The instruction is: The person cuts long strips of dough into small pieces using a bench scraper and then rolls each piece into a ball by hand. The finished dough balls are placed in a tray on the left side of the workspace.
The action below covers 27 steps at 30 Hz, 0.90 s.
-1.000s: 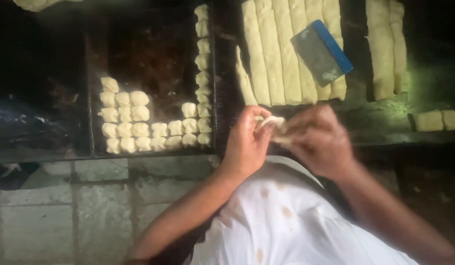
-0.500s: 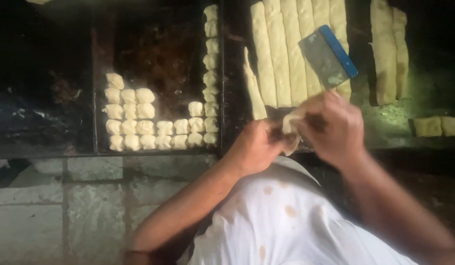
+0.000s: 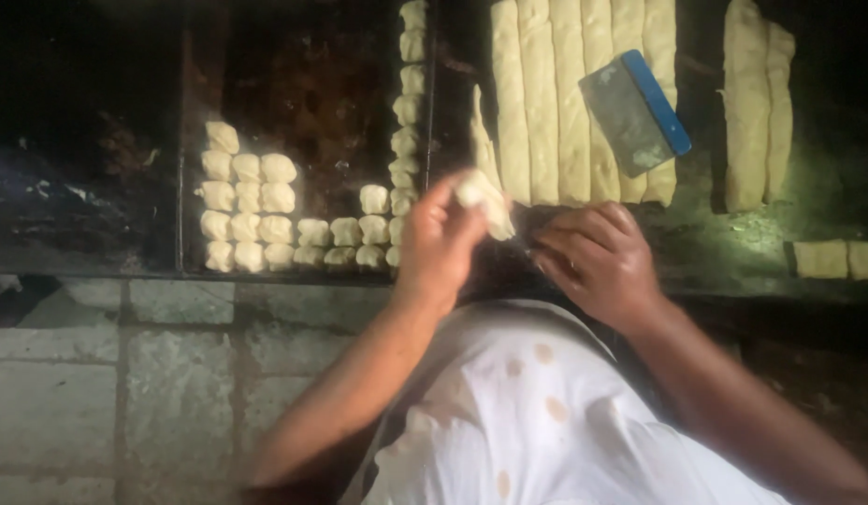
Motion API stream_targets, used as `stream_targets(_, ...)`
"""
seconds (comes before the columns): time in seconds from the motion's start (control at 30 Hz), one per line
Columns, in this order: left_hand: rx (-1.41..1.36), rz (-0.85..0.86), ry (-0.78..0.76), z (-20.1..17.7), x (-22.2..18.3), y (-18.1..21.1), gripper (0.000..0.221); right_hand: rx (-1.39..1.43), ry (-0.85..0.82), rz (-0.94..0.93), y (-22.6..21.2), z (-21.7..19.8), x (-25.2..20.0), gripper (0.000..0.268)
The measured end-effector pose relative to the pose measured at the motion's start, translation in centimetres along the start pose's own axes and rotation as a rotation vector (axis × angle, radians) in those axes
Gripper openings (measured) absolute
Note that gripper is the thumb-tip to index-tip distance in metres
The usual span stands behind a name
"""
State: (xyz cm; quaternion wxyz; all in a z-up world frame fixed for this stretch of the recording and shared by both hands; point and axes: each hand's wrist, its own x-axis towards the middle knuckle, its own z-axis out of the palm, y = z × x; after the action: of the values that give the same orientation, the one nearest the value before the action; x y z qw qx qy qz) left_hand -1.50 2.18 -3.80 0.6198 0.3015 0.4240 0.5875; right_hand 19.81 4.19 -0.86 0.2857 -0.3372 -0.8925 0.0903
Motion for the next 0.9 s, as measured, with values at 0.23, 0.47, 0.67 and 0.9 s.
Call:
stream_targets(0.23,0.105,0.194,0.17,0.1,2.0,-3.6,0.039,-0.089,-0.122,0.066,0.7,4.8,0.5,0.024)
stream_targets(0.47,0.458,0.195,0.254,0.7,3.3,-6.3,0.039,-0.223,-0.512,-0.007,3.1,6.4,1.8,0.021)
stream_targets(0.67,0.456,0.172,0.251,0.6,3.0,-5.9,0.035,0.218,-1.038,0.221,3.0,-1.4,4.1,0.02)
stream_targets(0.9,0.15,0.002,0.009,1.6,-0.5,-1.2,0.033,0.109,-0.039,-0.017,-0.5,0.3,2.1,0.041)
